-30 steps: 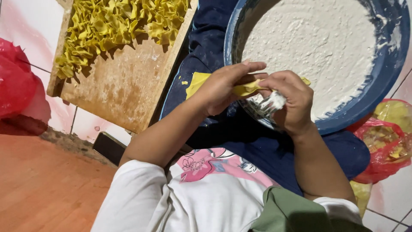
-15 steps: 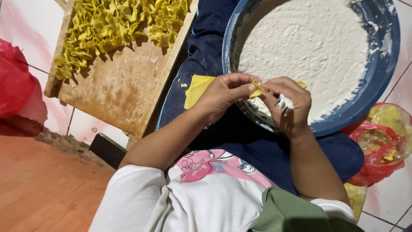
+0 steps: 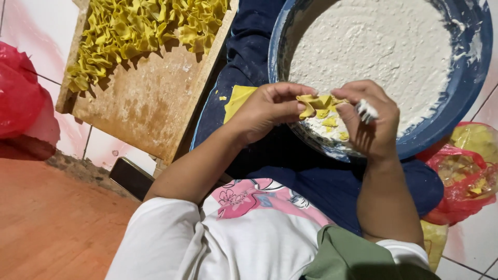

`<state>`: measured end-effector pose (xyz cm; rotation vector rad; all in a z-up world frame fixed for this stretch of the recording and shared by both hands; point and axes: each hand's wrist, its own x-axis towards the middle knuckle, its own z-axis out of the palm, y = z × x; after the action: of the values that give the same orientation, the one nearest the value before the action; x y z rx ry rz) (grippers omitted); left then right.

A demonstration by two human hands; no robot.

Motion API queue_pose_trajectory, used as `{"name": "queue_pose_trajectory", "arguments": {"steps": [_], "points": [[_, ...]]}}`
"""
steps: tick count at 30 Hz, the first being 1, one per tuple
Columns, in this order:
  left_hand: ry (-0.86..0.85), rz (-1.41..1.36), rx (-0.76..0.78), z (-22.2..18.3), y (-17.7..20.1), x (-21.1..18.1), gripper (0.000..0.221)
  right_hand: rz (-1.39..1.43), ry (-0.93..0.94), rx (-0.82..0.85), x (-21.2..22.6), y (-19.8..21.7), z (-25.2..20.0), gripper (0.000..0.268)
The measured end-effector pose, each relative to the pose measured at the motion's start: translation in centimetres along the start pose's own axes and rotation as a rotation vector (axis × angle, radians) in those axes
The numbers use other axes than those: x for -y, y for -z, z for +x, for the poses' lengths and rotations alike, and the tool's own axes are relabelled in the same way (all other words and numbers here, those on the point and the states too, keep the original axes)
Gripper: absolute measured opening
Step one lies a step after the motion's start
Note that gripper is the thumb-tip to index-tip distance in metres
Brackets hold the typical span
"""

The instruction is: Filling and folding yellow wrappers to make dumplings

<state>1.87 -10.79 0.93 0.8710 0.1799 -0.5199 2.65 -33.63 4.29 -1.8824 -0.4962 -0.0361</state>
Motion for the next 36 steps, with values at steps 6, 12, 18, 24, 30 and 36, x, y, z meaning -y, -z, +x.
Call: {"name": "queue_pose_trajectory", "arguments": {"steps": [6, 12, 18, 24, 30, 36], "points": [[-0.024, -0.082, 0.090, 0.5, 0.8, 1.3, 0.039, 0.120, -0.109, -0.024, -1.5, -0.7, -0.5, 0.010], [-0.032, -0.011, 0.048, 0.6, 0.4, 1.6, 0.037, 0.346, -0.293, -0.086, -3.9, -1.5, -1.9, 0.008], [-0.319, 0.231, -0.073, 1.2, -0.6, 3.5, 0.032, 0.304, -0.243, -0.090, -3.3, -1.7, -1.8, 0.016], [-0.544, 0.625, -0.190, 0.6, -1.7, 3.0, 0.028, 0.214, -0.169, -0.145, -4.4, -3.0, -2.7, 0.041], [-0.688, 0.826, -0.151, -0.6, -3.0, 2.4, 0.030, 0.027, -0.110, -0.230, -3.7, -2.8, -2.2, 0.017], [-0.556, 0.871, 0.038, -0.9, -2.5, 0.2, 0.047, -0.011, -0.057, -0.124, -2.5, -2.3, -1.8, 0.018]]}}
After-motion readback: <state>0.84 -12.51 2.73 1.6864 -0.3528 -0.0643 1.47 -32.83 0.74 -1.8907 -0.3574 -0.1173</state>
